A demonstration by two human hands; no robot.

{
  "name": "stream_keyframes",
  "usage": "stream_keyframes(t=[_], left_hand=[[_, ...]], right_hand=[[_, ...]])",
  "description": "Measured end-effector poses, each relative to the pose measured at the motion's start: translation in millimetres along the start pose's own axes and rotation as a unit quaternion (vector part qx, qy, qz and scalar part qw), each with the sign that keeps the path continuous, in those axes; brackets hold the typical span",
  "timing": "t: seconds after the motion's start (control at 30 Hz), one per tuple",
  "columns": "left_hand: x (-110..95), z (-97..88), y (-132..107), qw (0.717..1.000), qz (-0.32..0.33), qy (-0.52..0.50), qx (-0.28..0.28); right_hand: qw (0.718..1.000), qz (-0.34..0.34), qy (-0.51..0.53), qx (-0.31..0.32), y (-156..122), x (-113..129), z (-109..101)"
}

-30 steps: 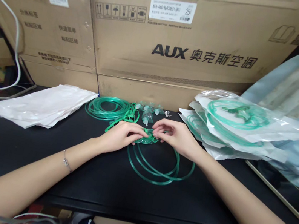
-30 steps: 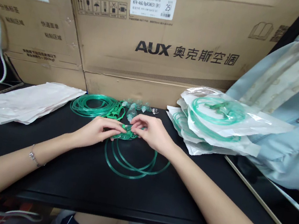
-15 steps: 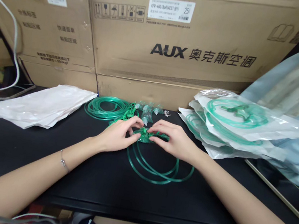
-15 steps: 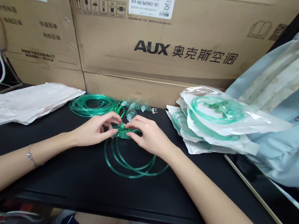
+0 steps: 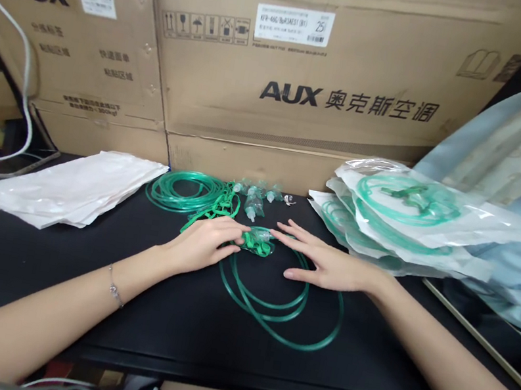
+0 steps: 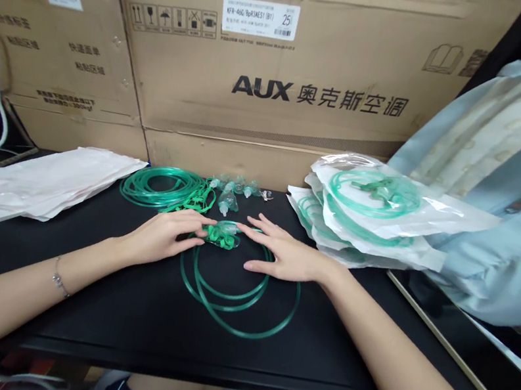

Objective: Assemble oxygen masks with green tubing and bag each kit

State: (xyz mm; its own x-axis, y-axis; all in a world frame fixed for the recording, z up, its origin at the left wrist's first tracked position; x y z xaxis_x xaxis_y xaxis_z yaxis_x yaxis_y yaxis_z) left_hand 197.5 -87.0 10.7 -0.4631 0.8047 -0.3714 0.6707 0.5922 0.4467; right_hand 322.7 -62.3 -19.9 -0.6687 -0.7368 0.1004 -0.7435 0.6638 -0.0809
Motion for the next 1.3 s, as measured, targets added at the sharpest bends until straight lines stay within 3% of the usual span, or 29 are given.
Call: stream_keyframes(t=[0.2, 0.33, 0.47, 0.57, 0.67, 1.03, 1.3], left_hand=[[15.8, -6.6, -7.8, 0.993, -0.091, -0.05, -0.058], [18.7, -3.4, -25.8, 0.99, -0.128, -0.026, -0.047], [8.9, 5.7, -42.3, 0.993, -0.113, 0.015, 0.043], [4.4, 16.2, -46.5, 0.986, -0.102, 0.022, 0.127], [9.2, 22.3, -45.6, 0.978, -0.118, 0.024, 0.169], [-3.6, 28.5, -41.5, 0.97, -0.065, -0.031, 0.234], [2.7, 28.6, -38.2, 0.972, -0.059, -0.039, 0.225]], right_hand=[[0.993, 0.074, -0.007, -0.093, 1.9, 0.0, 1.8], [0.988, 0.002, -0.04, -0.148, -12.3, 19.4, -14.9], [0.991, -0.088, -0.055, -0.09, -29.7, 39.0, -4.6], [0.993, -0.094, -0.05, -0.049, -33.4, 40.3, 7.5], [0.995, -0.083, -0.041, -0.035, -30.4, 37.5, 13.9], [0.996, -0.059, -0.037, -0.052, -26.8, 33.9, 11.7], [0.996, -0.061, -0.026, -0.06, -25.4, 33.4, 11.1]])
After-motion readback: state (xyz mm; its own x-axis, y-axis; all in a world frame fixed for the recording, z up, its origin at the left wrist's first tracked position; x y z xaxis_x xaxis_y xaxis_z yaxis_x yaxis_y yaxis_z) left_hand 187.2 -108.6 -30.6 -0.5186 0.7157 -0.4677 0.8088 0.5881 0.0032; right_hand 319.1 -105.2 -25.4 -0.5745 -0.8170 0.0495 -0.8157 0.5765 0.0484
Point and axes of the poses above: each hand's wrist, its own y-axis towards the middle knuckle, its own z-axis out of the palm, x = y × z, the point moved 10 cm from there along y, towards the middle knuckle, and after that the axes turned 13 degrees about -y, right-handed, at the moved point
